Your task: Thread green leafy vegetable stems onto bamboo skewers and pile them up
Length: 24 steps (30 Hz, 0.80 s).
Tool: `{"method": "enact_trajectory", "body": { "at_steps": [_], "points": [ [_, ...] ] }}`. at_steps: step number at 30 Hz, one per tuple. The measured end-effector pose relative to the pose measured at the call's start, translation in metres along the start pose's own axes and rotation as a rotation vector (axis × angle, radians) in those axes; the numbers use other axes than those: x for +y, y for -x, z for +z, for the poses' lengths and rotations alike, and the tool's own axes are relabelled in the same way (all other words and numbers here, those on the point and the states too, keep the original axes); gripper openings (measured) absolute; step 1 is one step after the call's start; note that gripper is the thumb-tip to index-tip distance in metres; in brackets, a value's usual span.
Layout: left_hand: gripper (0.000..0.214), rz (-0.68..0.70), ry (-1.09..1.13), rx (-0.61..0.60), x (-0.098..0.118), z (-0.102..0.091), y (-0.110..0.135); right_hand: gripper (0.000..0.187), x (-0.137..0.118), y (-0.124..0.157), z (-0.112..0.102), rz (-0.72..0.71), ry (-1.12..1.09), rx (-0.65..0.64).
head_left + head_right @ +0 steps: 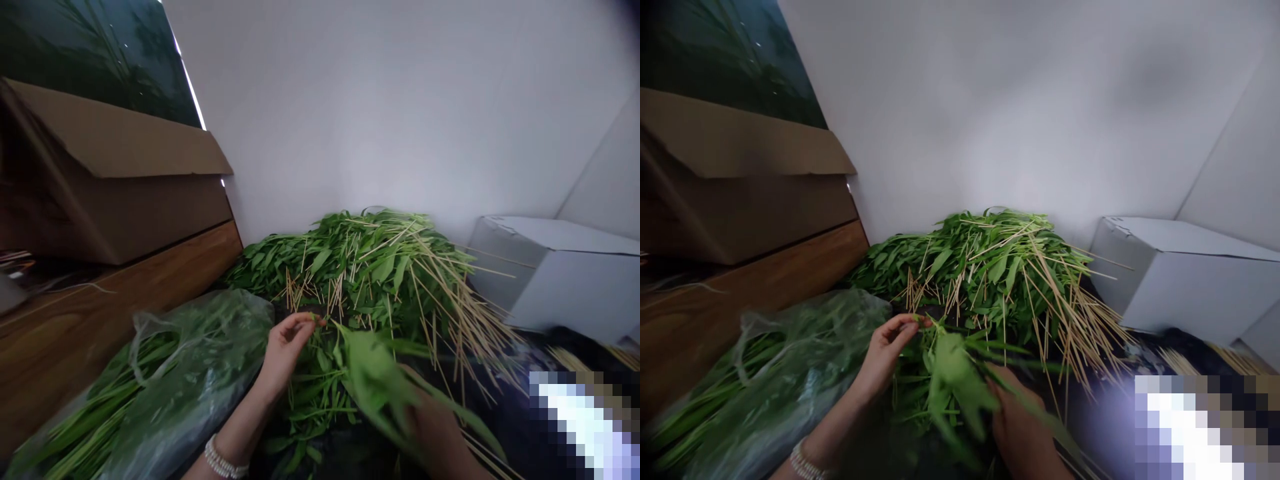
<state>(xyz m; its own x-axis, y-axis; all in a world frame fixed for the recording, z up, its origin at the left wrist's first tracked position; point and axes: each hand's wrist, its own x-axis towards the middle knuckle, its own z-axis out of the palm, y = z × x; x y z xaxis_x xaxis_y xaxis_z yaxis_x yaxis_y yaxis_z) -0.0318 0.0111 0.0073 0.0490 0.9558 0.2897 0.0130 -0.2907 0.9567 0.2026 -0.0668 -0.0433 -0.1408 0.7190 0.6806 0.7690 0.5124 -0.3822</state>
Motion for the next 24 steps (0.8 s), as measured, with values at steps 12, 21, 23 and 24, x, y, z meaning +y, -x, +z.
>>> {"method": "enact_trajectory", "body": {
  "at_steps": [12, 21, 23, 24],
  "points": [
    [0.033, -0.245, 0.148, 0.029, -0.013, 0.006, 0.002, 0.033, 0.000, 0.002, 0.001, -0.048, 0.087, -0.073],
    [0.031, -0.238, 0.157, 0.016, -0.015, 0.006, 0.002, 0.034, 0.003, 0.003, 0.003, -0.061, 0.109, -0.054],
    [0.031, -0.244, 0.156, 0.013, -0.014, 0.006, 0.002, 0.034, 0.003, 0.004, 0.004, -0.063, 0.113, -0.056],
    [0.031, -0.248, 0.154, 0.013, -0.014, 0.006, 0.002, 0.034, 0.003, 0.004, 0.004, -0.065, 0.114, -0.057]
  ]
}}
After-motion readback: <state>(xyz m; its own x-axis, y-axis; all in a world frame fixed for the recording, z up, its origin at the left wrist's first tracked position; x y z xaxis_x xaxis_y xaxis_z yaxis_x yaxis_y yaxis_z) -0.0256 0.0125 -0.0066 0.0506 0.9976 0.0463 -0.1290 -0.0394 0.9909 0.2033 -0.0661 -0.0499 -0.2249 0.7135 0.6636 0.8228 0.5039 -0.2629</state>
